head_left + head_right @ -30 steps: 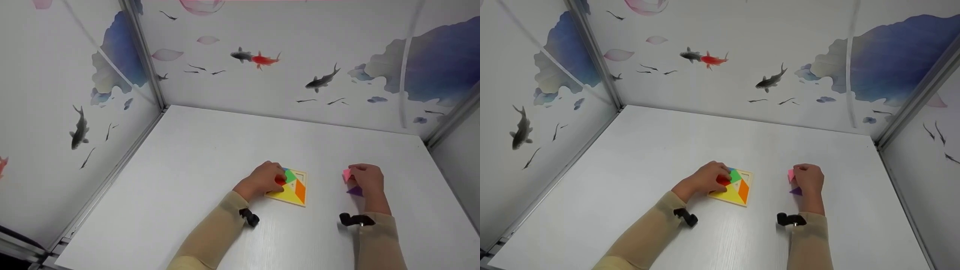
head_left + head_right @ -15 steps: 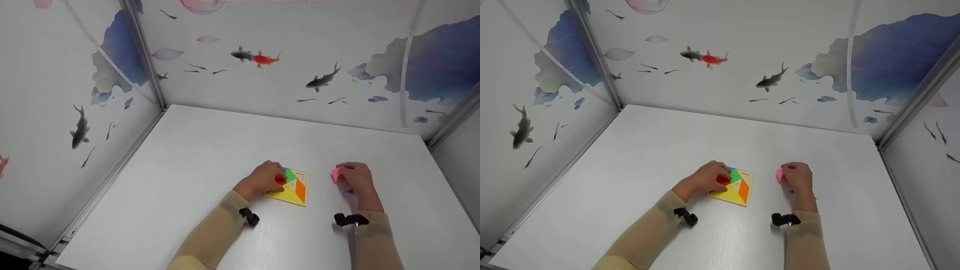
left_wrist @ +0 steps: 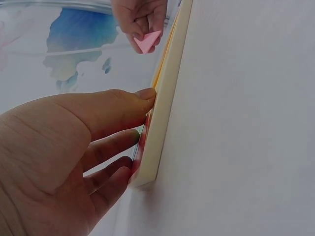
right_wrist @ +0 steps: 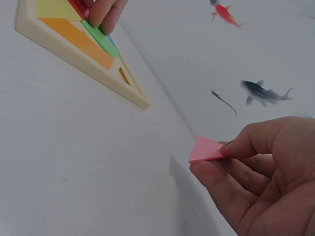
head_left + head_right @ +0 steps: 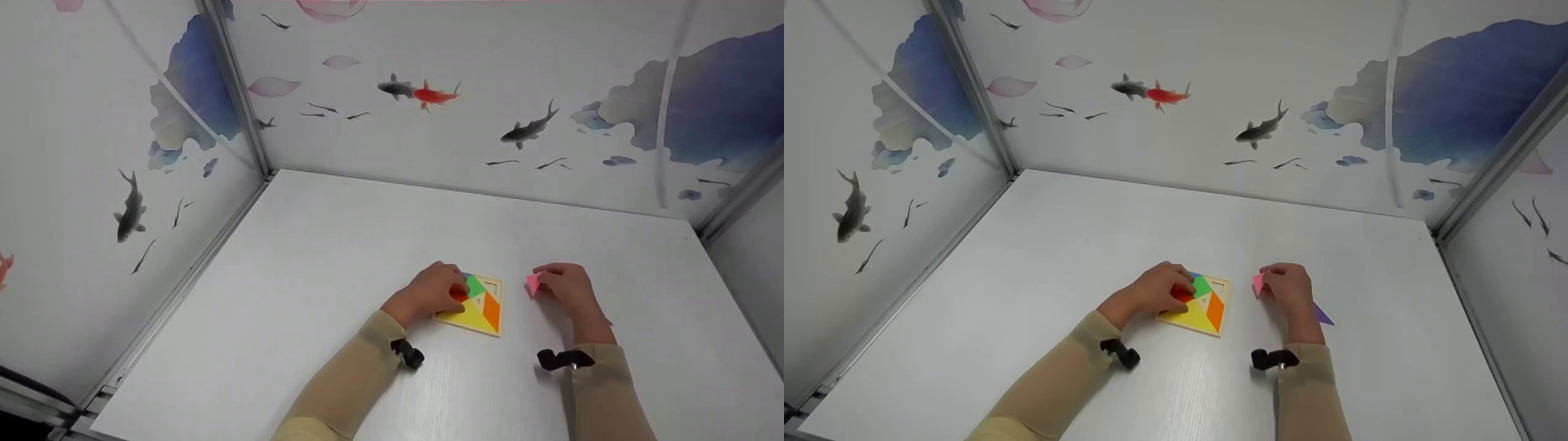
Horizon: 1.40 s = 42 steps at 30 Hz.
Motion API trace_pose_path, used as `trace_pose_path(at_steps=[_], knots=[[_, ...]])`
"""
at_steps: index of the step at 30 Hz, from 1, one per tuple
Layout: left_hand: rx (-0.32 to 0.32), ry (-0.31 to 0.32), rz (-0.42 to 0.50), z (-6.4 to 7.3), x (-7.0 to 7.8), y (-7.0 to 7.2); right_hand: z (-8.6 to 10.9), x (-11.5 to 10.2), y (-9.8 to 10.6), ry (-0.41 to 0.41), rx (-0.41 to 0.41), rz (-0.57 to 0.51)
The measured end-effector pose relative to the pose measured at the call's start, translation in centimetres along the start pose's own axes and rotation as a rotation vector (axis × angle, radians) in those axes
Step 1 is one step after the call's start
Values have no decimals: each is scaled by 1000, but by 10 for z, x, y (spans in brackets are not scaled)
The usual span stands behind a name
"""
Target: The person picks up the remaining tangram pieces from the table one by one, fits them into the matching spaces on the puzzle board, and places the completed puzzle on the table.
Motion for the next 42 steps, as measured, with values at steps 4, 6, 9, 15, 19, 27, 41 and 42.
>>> trace_pose_path(at_steps=[4,6,9,15,19,27,41,42], knots=[[0,10,3,1,1,1,-1,-2,-6,1,-4,2],[0,17,4,2,1,1,-2,-3,-8,7,-9,4],[-2,30,6,2,1,1,-2,-4,-11,9,-20,18],[-17,52,11,2,1,-2,0,-7,-14,7,-47,38],[-17,50,14,2,1,-2,2,-9,-16,11,-60,29],[-6,43,5,2,1,-2,2,-12,-20,16,-84,-2],[1,6,5,-1,0,-1,3,-20,-29,68,-105,-19],[-1,10,8,-1,1,-1,3,-20,-29,67,-108,-17]])
Point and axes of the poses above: each hand's wrist, its own z-axis away from the middle knuckle, its own y-axis out of the back of the hand, x = y × z, the point moved 4 cm from there along -z, towards the middle knuckle, and after that the axes turned 5 degrees about y, right-handed, at the moved point
